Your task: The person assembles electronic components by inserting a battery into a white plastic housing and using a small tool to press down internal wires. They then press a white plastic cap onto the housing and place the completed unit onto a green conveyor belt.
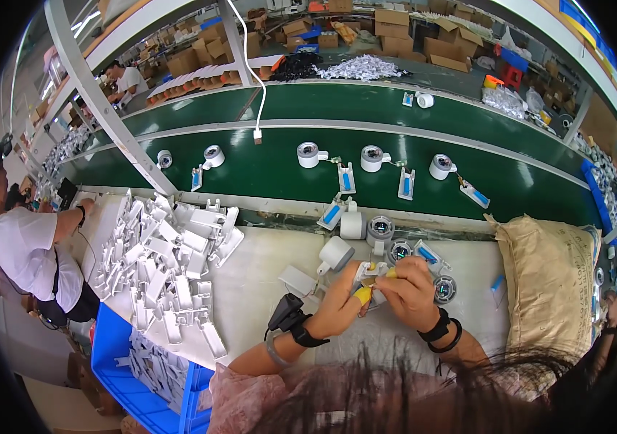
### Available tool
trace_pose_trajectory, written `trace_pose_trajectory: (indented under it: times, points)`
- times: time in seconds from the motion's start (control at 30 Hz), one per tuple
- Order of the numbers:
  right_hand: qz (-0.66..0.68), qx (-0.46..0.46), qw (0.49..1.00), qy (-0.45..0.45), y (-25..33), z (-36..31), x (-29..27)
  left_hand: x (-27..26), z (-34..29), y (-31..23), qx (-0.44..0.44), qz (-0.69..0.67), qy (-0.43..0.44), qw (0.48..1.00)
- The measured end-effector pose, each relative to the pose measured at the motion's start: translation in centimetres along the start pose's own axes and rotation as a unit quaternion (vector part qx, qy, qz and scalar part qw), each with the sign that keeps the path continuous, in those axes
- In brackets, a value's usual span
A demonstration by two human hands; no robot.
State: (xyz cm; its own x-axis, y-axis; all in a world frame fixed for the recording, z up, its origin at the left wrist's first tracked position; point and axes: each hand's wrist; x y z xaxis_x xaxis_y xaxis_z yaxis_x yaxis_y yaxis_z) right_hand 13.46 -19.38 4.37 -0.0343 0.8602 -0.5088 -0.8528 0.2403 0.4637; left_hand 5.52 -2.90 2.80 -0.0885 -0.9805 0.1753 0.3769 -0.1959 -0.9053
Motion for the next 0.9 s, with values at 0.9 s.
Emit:
trace_pose_trajectory:
  times: [0.9]
  points:
    - [0.021,0.012,1.0,0.0,0.46,0.0,0.3,-0.18,-0.82,0.4,0.017,0.069,-0.018,0.997]
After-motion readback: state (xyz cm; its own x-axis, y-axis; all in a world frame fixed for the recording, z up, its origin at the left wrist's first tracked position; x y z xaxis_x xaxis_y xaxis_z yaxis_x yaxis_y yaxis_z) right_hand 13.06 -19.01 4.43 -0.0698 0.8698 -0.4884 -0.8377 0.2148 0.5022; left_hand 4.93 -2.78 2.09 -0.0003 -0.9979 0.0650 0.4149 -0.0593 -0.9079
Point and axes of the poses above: each hand's wrist, its own z-axis towards the middle knuckle, its own x-axis out of the palm, y = z × x, and after that the axes turned 12 degrees about x, right-handed
